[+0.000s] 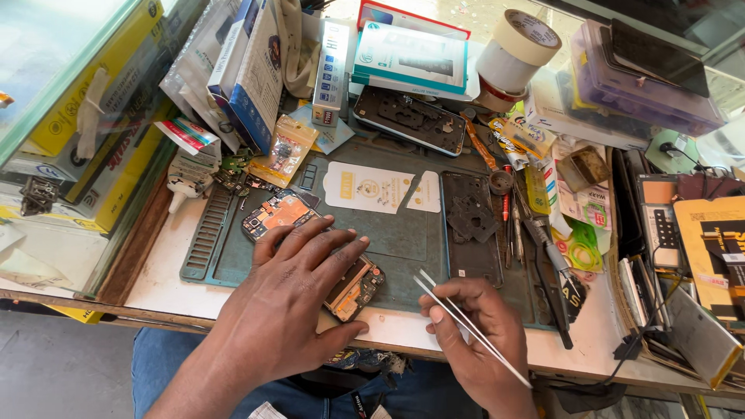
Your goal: The person uses tweezers to remove small components from a disassembled smartphone and then uses a brush to clean the interior surfaces. The phone remains disassembled on the workbench throughout the clip.
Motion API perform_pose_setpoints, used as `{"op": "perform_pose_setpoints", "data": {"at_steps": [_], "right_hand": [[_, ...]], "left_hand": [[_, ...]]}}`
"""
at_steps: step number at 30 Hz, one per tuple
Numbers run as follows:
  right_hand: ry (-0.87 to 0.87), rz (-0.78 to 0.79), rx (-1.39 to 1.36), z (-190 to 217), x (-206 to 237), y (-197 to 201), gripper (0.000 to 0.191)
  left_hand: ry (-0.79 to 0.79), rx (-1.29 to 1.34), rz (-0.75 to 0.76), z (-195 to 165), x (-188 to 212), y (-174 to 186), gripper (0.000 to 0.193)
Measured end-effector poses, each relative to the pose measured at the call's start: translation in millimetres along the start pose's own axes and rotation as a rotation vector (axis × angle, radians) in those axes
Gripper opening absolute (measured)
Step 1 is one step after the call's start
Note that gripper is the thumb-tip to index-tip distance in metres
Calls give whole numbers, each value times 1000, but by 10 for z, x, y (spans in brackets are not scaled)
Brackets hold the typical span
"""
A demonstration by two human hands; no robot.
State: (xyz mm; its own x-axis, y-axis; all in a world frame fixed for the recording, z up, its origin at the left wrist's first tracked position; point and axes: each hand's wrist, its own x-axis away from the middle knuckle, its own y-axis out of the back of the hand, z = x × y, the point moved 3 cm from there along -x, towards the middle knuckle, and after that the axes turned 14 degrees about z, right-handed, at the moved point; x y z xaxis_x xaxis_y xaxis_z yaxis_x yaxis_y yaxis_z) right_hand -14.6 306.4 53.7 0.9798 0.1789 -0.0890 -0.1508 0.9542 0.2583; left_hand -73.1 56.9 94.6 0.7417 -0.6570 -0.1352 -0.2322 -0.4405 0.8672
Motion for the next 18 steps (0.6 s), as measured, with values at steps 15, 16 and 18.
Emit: {"op": "perform_pose_setpoints", "data": {"at_steps": [15, 16, 18], "right_hand": [[-77, 107, 266, 150, -12, -6, 20], [-118, 86, 221, 120, -3, -3, 19], [-199, 44, 130, 61, 15, 2, 17]], "left_hand": [[-28, -22, -85, -13, 76, -71, 90], [-27, -20, -88, -10, 79, -77, 89], [-24, -27, -84, -3, 81, -92, 87]]}}
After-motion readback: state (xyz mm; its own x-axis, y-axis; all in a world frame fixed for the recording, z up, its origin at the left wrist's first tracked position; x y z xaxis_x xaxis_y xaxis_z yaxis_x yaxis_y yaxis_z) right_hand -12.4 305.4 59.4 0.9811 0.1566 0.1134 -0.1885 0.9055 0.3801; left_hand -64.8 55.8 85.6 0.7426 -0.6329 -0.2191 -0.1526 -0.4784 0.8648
